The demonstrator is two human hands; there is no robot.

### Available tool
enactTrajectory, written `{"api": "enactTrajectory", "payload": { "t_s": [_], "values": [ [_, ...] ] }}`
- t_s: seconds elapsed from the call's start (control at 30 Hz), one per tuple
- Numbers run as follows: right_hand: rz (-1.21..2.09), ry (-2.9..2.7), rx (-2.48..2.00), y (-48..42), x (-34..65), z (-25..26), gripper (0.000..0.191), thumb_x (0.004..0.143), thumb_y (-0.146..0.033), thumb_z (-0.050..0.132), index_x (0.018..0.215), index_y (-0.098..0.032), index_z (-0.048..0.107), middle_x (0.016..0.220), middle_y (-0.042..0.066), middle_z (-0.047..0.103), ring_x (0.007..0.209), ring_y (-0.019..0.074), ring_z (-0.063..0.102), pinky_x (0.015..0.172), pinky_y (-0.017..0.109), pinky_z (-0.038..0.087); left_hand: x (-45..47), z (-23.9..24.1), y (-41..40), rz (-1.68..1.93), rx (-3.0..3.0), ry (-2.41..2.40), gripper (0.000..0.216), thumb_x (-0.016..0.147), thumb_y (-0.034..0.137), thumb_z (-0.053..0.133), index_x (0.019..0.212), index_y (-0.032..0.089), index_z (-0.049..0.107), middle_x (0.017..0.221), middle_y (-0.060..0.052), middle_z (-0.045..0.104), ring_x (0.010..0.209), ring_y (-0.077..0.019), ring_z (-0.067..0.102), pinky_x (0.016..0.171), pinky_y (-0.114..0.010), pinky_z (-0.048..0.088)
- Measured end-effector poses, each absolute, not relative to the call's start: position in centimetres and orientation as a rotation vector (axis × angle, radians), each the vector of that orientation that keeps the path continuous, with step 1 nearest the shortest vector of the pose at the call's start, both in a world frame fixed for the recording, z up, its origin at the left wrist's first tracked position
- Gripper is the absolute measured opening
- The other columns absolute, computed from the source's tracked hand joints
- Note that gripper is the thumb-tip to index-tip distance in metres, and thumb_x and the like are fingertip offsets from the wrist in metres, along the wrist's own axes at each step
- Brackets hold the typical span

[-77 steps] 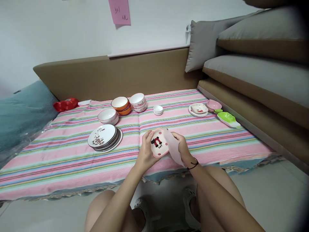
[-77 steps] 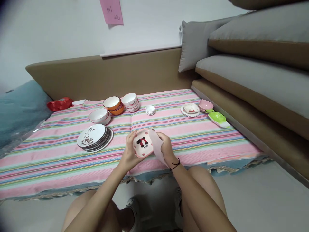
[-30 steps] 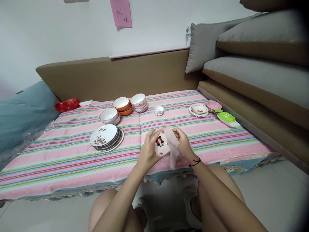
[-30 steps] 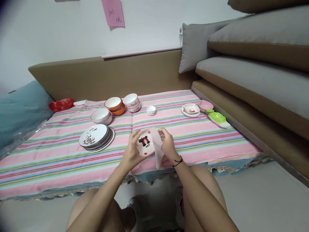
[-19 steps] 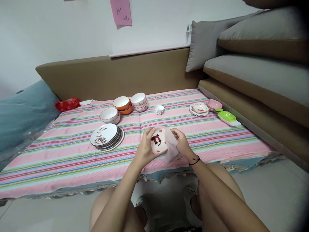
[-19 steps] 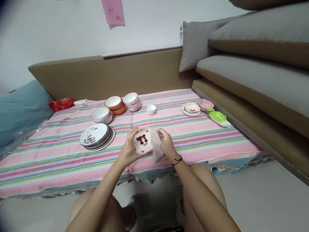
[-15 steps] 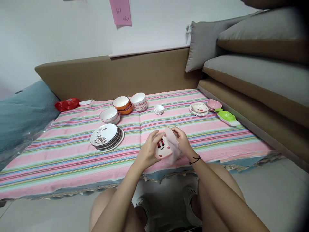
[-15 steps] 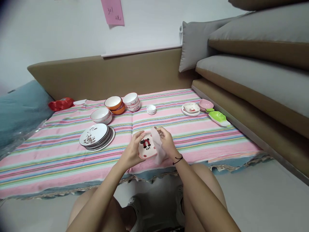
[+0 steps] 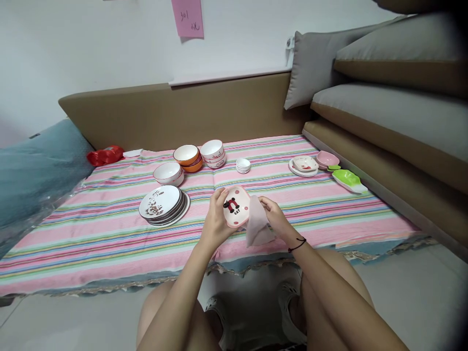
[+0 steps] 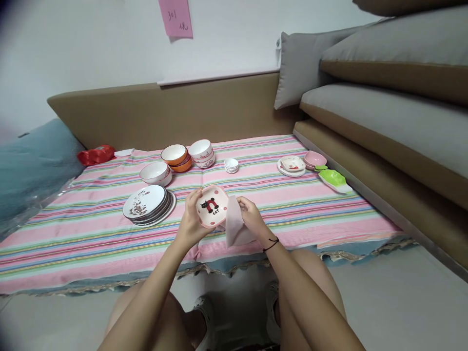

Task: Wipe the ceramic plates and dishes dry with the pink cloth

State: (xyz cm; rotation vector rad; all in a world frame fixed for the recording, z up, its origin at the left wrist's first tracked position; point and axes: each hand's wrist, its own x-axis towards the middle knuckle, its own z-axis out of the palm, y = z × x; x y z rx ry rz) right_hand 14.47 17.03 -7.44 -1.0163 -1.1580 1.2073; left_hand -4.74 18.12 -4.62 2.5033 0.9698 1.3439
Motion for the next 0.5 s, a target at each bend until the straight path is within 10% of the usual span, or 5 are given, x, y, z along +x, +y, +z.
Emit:
{"api": "enactTrajectory", "payload": {
  "t_s": [0.5],
  "values": [
    [1.178, -1.095, -1.067, 17.0, 15.0, -6.7, 0.019, 0.066, -0.025, 0.061, 0.083, -0.017, 0.063, 0.083, 0.002, 0.062, 0.074, 0.0155, 0.055, 0.066, 0.027, 0.044, -4.0, -5.4, 17.1, 1.143, 2.615, 0.918, 0.086, 0.075, 0.038, 0.070, 0.142, 0.025, 0.018, 0.139, -0.019, 0.032, 0.132, -0.0296, 0.034, 0.097, -0.046, 0.044]
  ]
}}
